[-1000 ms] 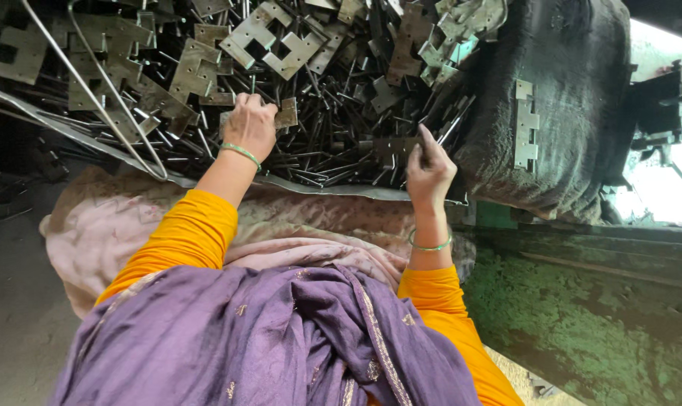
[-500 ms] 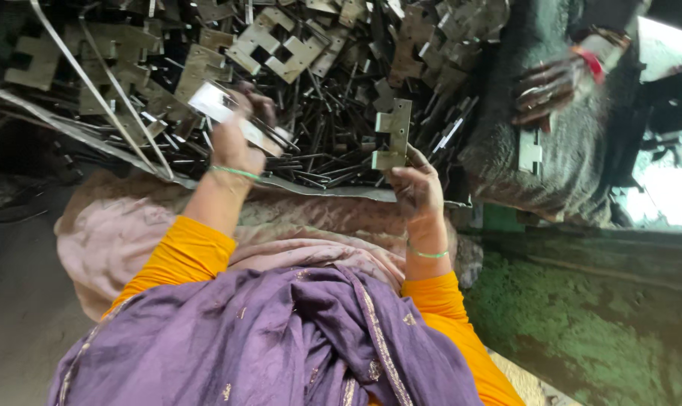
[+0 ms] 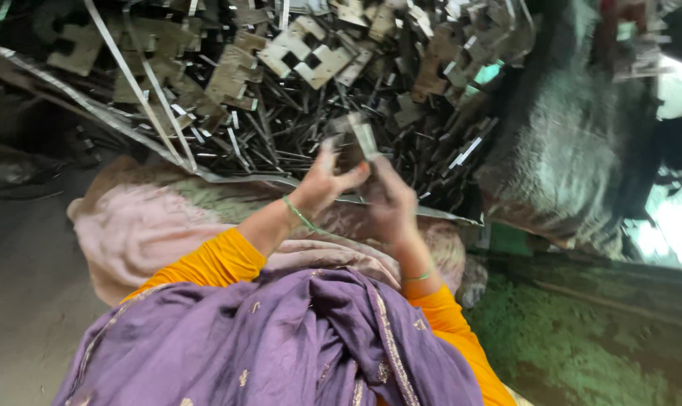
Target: The person sits on the floor and sorts small metal hardware pieces from a large pile, picking them up by hand and placing them into a wire basket. The person handles the parts one at a time, occasionally adjusting the pile to access more items.
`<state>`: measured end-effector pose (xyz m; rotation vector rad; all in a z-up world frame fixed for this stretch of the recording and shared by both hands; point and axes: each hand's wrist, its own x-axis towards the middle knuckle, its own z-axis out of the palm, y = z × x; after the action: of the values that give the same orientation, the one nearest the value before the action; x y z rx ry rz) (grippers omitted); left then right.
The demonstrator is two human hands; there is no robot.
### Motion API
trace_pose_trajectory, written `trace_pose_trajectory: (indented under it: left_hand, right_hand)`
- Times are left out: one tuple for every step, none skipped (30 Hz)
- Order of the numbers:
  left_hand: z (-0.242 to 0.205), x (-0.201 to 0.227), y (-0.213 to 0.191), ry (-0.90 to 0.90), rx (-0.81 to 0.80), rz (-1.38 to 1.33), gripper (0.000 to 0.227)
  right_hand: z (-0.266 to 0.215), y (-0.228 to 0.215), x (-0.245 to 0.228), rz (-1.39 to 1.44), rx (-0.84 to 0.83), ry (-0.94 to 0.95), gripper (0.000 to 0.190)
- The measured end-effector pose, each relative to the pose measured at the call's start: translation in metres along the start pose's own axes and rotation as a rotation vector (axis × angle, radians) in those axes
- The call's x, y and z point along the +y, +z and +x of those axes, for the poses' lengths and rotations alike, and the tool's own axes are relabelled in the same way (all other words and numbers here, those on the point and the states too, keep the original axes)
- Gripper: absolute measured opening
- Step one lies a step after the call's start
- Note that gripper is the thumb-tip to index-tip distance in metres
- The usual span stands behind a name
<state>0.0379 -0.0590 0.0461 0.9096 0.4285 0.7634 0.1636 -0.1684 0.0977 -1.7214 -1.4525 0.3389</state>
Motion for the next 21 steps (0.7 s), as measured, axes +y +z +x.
trace_pose_trajectory:
  left_hand:
    - [0.001, 0.007, -0.008, 0.115, -0.055, 0.270, 0.065]
    - [0.007, 0.017, -0.022, 0.225, -0.116, 0.539, 0.066]
    - [0.014, 0.028, -0.039, 0.332, -0.177, 0.809, 0.066]
    - [0.022, 0.038, -0.058, 0.424, -0.060, 1.083, 0.059]
    - [0.030, 0.048, -0.080, 0.513, 0.067, 1.355, 0.054]
    - [0.037, 0.057, -0.106, 0.438, 0.169, 1.429, 0.051]
    - [0.044, 0.065, -0.131, 0.361, 0.272, 1.499, 0.048]
    - [0.051, 0.068, -0.152, 0.209, 0.361, 1.585, 0.053]
    - [0.057, 0.070, -0.172, 0.053, 0.449, 1.663, 0.059]
    - [0.062, 0.071, -0.190, 0.065, 0.486, 1.737, 0.059]
    - [0.066, 0.069, -0.202, 0.078, 0.523, 1.810, 0.060]
    - [0.069, 0.061, -0.207, -0.001, 0.532, 1.811, 0.061]
    - [0.071, 0.057, -0.211, -0.081, 0.541, 1.812, 0.063]
    - [0.075, 0.052, -0.211, -0.153, 0.548, 1.810, 0.064]
    - [0.078, 0.049, -0.208, -0.122, 0.598, 1.807, 0.071]
    - [0.078, 0.050, -0.207, -0.097, 0.652, 1.803, 0.079]
    - [0.079, 0.053, -0.204, -0.072, 0.706, 1.797, 0.086]
    - [0.079, 0.058, -0.200, -0.137, 0.681, 1.800, 0.085]
    - [0.080, 0.064, -0.196, -0.201, 0.655, 1.802, 0.083]
    - [0.078, 0.072, -0.193, -0.272, 0.632, 1.805, 0.082]
    - [0.077, 0.079, -0.190, -0.268, 0.587, 1.819, 0.078]
  right_hand:
    - [0.005, -0.008, 0.009, 0.425, 0.036, 0.305, 0.047]
    - [0.012, -0.020, 0.021, 0.842, 0.073, 0.615, 0.049]
    - [0.020, -0.032, 0.035, 0.987, 0.137, 0.664, 0.048]
    - [0.025, -0.048, 0.050, 1.130, 0.209, 0.709, 0.047]
    - [0.026, -0.066, 0.067, 1.043, 0.226, 0.572, 0.044]
    - [0.026, -0.091, 0.085, 0.953, 0.245, 0.436, 0.040]
    - [0.033, -0.110, 0.107, 0.335, 0.328, 0.094, 0.020]
    - [0.039, -0.139, 0.129, 0.238, 0.447, 0.260, 0.027]
    - [0.046, -0.158, 0.151, -0.012, 0.548, 0.290, 0.024]
    - [0.050, -0.177, 0.173, -0.270, 0.643, 0.319, 0.021]
    - [0.054, -0.198, 0.193, -0.638, 0.661, 0.108, 0.032]
    - [0.051, -0.216, 0.210, -1.007, 0.646, -0.108, 0.045]
    - [0.051, -0.224, 0.224, -1.102, 0.586, -0.091, 0.052]
    - [0.053, -0.234, 0.233, -1.198, 0.529, -0.074, 0.059]
    - [0.053, -0.244, 0.235, -1.292, 0.470, -0.056, 0.066]
    - [0.055, -0.245, 0.233, -1.243, 0.424, 0.028, 0.062]
    - [0.056, -0.243, 0.224, -1.208, 0.394, 0.103, 0.056]
    - [0.060, -0.236, 0.212, -1.189, 0.398, 0.076, 0.050]
    - [0.059, -0.224, 0.195, -1.163, 0.408, -0.053, 0.045]
    - [0.057, -0.203, 0.178, -1.108, 0.397, -0.184, 0.039]
    - [0.059, -0.179, 0.161, -1.051, 0.366, -0.301, 0.034]
